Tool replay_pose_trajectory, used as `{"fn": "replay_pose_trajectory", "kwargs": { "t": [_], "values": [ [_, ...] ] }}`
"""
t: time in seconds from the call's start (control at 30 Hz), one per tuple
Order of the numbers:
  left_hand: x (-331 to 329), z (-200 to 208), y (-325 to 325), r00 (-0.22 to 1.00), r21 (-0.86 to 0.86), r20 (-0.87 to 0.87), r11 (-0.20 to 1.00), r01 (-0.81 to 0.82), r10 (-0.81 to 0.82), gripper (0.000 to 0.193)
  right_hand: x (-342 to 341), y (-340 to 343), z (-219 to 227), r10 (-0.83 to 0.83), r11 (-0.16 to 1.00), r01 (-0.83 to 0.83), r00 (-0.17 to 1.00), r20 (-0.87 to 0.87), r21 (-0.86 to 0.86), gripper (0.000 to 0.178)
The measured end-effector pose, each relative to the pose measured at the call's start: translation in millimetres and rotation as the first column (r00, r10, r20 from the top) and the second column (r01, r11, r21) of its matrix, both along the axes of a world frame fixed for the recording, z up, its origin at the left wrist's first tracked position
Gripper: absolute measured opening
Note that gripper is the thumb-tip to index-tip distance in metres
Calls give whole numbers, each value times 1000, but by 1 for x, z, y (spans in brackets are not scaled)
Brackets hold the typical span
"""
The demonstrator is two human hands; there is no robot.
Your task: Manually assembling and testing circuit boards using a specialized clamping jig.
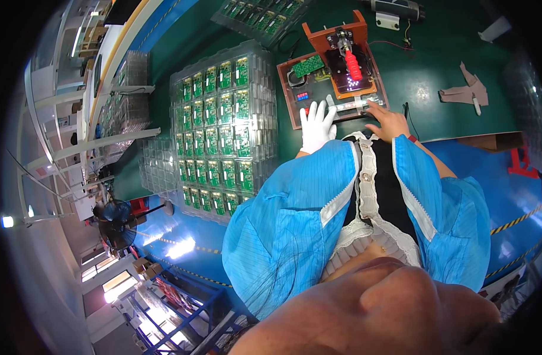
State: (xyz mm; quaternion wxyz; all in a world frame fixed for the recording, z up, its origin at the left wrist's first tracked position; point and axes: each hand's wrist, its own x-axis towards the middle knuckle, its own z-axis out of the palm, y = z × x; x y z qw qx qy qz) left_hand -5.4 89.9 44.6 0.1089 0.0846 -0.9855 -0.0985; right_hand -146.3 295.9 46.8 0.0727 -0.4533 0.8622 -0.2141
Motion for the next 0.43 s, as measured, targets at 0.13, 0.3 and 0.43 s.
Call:
{"fn": "replay_pose_trajectory", "kwargs": {
  "t": [0.13,0.3,0.43],
  "values": [
    [1,0,-3,999,-15,40,1000,21,-21,62,0,-6,7,-29,987,23,999,33,157,45],
    [5,-2,-1,998,2,63,1000,12,-12,65,-9,-16,41,-165,907,85,973,161,413,59],
    [6,-5,-3,997,-9,77,1000,9,-8,67,-11,-18,45,-158,897,58,968,194,438,64]
  ]
}}
